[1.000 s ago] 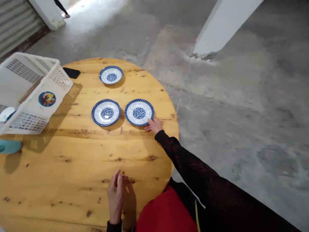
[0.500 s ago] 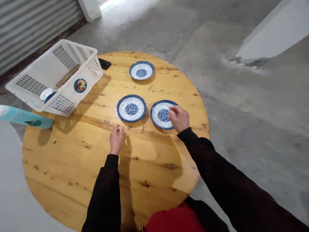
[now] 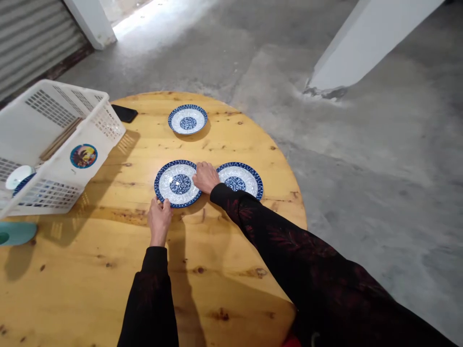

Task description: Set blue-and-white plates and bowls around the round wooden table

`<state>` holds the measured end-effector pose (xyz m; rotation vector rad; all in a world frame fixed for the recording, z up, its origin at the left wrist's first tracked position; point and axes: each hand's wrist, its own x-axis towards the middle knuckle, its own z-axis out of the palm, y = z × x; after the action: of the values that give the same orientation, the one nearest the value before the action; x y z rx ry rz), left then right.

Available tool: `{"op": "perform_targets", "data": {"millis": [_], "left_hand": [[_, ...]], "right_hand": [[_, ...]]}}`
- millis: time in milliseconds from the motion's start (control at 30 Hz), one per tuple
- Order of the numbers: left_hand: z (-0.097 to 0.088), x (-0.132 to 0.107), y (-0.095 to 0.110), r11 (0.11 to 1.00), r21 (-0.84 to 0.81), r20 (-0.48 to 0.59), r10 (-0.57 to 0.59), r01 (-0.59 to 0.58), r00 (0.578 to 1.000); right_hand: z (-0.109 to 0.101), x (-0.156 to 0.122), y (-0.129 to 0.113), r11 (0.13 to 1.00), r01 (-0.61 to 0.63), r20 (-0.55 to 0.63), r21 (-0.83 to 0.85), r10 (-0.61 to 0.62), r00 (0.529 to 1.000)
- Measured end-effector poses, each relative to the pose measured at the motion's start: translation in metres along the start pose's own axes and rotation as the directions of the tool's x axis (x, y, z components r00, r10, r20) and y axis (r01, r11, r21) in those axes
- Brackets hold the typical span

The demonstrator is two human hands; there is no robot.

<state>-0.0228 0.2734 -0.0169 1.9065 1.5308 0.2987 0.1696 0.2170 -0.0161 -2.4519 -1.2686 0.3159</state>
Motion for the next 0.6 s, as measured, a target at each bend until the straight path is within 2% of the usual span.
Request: {"op": "perform_targets", "data": {"millis": [200,267,467,600], "left_hand": [[-0.002,-0.005,0.007,0.961,0.275,-0.085,0.058,-0.032,0.995],[-0.002,-0.007,0.011,0.952,0.306,-0.108,0.057,-0.022,0.992],[0.000,-0.009,0.015,0.977,0.211,-0.132,0.017,0.012,0.991],[0.001,-0.011,0.013,0.992,0.128,-0.169,0.044,-0.022,0.985]], "right_hand": [[0.007,0.001,0.005,0.998,-0.041,-0.002,0.041,0.042,0.999],[0.008,0.000,0.006,0.996,-0.064,-0.014,0.068,0.066,0.998],[0.016,-0.001,0.008,0.992,-0.055,-0.077,0.111,0.064,0.995],[0.024,0.005,0.023,0.985,-0.005,-0.147,0.173,0.031,0.989]]}}
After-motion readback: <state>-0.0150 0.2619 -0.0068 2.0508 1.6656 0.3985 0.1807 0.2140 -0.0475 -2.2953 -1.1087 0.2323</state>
